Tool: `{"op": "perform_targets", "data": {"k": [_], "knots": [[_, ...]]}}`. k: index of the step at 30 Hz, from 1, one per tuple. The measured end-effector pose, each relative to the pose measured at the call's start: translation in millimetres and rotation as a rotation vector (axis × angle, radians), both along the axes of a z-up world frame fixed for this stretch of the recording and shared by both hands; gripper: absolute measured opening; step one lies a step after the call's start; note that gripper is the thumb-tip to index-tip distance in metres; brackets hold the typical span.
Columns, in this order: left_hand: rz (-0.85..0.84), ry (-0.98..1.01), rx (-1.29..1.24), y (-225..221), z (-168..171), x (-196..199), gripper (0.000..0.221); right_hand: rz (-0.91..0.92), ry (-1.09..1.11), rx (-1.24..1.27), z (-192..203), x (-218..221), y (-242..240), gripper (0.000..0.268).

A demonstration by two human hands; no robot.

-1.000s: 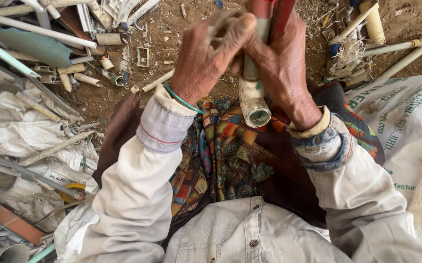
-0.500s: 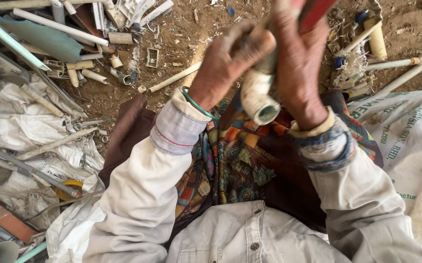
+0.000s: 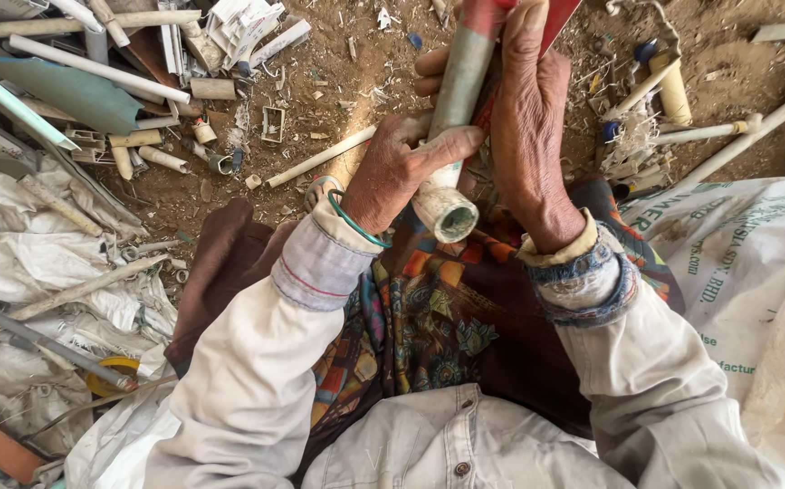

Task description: The person cleans and scrapes various PVC pipe segments and fittings by hand and with a blade, removing tape and debris.

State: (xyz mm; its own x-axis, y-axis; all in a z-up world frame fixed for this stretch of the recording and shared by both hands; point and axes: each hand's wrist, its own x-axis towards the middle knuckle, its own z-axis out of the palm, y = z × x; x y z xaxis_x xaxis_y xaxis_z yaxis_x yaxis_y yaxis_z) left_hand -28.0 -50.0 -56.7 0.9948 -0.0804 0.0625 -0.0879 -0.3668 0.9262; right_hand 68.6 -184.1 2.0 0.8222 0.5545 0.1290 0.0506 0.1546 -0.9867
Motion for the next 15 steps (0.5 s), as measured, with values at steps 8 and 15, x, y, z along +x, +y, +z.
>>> {"op": "perform_targets", "data": {"k": [8,15], "knots": [[0.524,0.065,-0.798,-4,-2,8,0.034,-0.091,-0.021,-0.072,3,13,-8,0.097],[0.517,0.169,-0.894,22,41,8,0.038,-0.090,0.288,0.123,-17,30,-40,0.080]]}}
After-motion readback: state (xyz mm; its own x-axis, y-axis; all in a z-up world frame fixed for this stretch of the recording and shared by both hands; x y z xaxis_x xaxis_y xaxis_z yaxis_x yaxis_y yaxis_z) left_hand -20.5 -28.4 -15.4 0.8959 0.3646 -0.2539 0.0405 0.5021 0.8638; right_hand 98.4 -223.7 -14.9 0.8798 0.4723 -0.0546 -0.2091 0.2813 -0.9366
